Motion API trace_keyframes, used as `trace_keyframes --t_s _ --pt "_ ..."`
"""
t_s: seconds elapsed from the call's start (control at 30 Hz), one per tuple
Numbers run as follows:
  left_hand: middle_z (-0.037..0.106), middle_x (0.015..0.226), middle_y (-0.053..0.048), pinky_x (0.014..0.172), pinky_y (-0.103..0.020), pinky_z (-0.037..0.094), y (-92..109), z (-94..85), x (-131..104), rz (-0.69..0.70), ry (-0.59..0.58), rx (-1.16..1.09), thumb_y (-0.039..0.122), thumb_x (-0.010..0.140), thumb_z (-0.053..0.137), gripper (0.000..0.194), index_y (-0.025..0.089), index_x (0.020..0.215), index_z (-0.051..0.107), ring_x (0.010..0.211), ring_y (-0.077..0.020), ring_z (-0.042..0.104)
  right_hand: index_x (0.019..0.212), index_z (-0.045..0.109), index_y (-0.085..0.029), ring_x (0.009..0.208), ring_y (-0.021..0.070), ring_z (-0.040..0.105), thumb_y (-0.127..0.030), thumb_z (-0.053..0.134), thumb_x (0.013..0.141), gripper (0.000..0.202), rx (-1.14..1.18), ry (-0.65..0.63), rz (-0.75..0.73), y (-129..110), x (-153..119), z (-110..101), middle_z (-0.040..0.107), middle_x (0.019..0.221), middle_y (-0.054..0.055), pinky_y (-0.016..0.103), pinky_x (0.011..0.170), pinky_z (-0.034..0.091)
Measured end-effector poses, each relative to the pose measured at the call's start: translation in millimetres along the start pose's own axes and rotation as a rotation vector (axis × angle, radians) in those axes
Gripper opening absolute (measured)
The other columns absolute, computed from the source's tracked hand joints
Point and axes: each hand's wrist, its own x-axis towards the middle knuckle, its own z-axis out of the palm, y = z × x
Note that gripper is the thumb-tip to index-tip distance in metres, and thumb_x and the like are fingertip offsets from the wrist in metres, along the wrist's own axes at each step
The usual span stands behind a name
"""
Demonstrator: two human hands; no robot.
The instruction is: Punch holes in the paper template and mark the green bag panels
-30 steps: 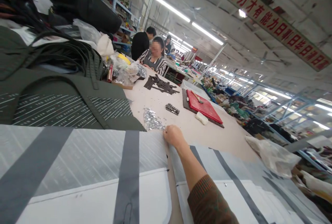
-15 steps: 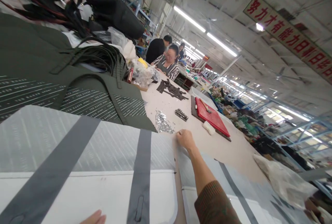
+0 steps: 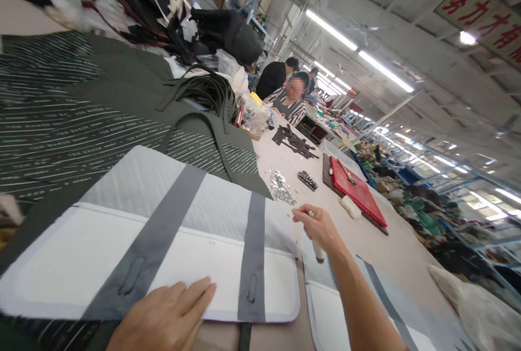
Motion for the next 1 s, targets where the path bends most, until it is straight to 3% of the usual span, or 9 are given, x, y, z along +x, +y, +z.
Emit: trace_keyframes --t_s 0.17,0.33,0.47,0.63,1.0 --pt "0.068 0.11 0.003 0.068 -0.035 0.04 8.2 -26.6 19.0 -0.023 -0.142 -0.022 0.017 0.086 0.047 0.031 0.021 0.113 0.06 0.081 -0.0175 0.058 0.073 0.064 -0.019 0.059 0.0122 0.053 -0.032 0.052 0.085 0.021 -0.043 -0.172 -0.186 -48.3 -46.3 32.6 0.064 0.067 -0.001 0.025 0.058 0.037" --pt "0.065 0.115 0.001 0.068 -0.037 0.04 10.1 -33.2 20.3 -0.046 -0.264 -0.039 0.025 0.087 0.054 0.03 0.019 0.116 0.058 0.08 -0.0179 0.055 0.083 0.062 -0.019 0.066 0.0126 0.056 -0.023 0.046 0.093 0.02 -0.261 -0.413 -0.508 -80.0 -66.6 67.6 0.064 0.072 -0.001 0.025 0.065 0.037" --pt "0.064 0.115 0.001 0.068 -0.038 0.039 11.2 -28.8 17.1 -0.049 -0.245 -0.034 0.028 0.089 0.052 0.029 0.018 0.116 0.059 0.079 -0.0172 0.053 0.087 0.058 -0.018 0.073 0.0135 0.059 -0.02 0.043 0.095 0.018 -0.388 -0.48 -0.636 -92.0 -60.4 87.1 0.066 0.081 0.002 0.025 0.069 0.038" --pt "0.065 0.112 0.0 0.071 -0.036 0.037 12.2 -26.6 15.4 -0.037 -0.185 -0.023 0.029 0.089 0.054 0.03 0.016 0.115 0.06 0.08 -0.0161 0.051 0.089 0.057 -0.017 0.073 0.014 0.06 -0.022 0.041 0.096 0.018 -0.552 -0.464 -0.696 -105.4 -44.7 100.6 0.067 0.083 0.004 0.026 0.068 0.036" --pt "0.064 0.111 0.0 0.071 -0.036 0.036 12.0 -26.4 15.2 -0.027 -0.148 -0.014 0.027 0.088 0.056 0.026 0.017 0.11 0.063 0.078 -0.0163 0.049 0.083 0.061 -0.017 0.063 0.0164 0.06 -0.02 0.045 0.092 0.019 -0.748 -0.585 -0.75 -136.6 -23.7 99.4 0.069 0.075 0.008 0.028 0.059 0.031"
